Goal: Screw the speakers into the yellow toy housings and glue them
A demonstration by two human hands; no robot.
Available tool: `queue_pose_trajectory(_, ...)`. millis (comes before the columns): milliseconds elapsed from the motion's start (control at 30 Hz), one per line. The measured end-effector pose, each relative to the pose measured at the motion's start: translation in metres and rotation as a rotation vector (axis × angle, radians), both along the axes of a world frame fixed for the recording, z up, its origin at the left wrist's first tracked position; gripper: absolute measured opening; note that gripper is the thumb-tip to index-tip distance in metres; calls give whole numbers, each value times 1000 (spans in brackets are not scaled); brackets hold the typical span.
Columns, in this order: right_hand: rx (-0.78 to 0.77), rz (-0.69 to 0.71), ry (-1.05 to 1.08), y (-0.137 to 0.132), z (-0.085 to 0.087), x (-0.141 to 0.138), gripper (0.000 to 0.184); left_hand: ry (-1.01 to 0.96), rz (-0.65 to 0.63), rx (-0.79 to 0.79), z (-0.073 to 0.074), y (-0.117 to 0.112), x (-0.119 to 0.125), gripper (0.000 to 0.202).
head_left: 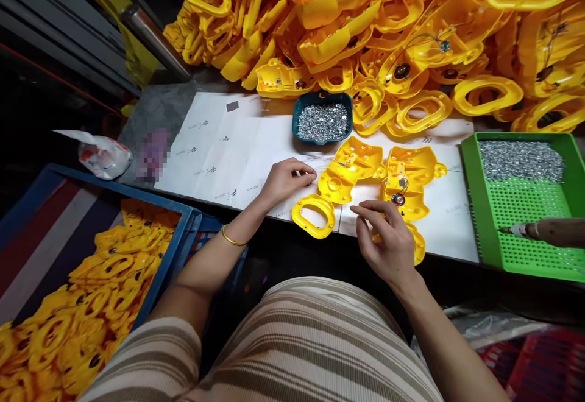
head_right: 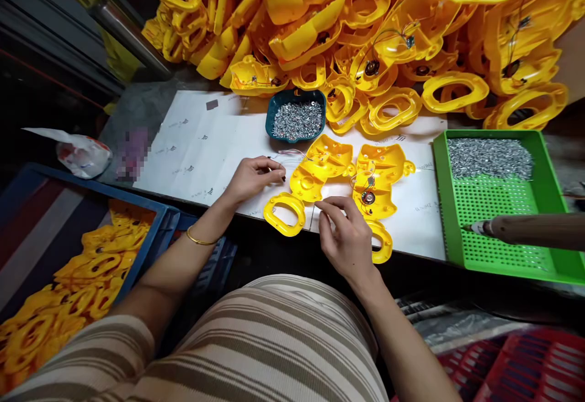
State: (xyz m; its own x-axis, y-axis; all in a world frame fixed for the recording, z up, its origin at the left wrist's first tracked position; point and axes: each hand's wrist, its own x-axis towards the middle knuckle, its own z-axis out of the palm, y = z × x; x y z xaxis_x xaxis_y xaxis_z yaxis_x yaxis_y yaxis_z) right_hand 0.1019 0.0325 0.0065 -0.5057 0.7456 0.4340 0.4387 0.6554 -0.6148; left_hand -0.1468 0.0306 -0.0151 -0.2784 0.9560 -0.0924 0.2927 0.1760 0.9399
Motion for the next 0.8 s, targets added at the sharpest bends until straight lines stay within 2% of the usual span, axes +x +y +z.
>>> queue_pose_trajectory(100,-161,-35,106,3,8,-17,19,-467,53,-11,1,-8,0,29)
queue_pose_trajectory(167,-265,-29,175,6,10,-32,21,-646,36,-14,1,-13,5,36)
queue_pose_trajectory(267,-415,20,267,12,5,-50,23,-788,-12,-8,5,-15,17,36)
queue_pose_trajectory(367,-475,52,311,15,-3,-56,23,-844,-9,4,8,-16,29,36)
queue_pose_trajectory(567,-493,34,296,16,-6,-48,26,-851,35,-46,13,-18,43,40)
queue_pose_trajectory(633,-486,26,273,18,-7,-44,26,-787,36,-53,15,-19,43,40)
queue_pose_trajectory(733,-400,-9,156,24,-7,-35,27,-481,69,14,12,-20,37,34)
queue_pose_trajectory(800,-303,-59,-13,29,-3,-32,26,-236,110,83,5,-19,30,29)
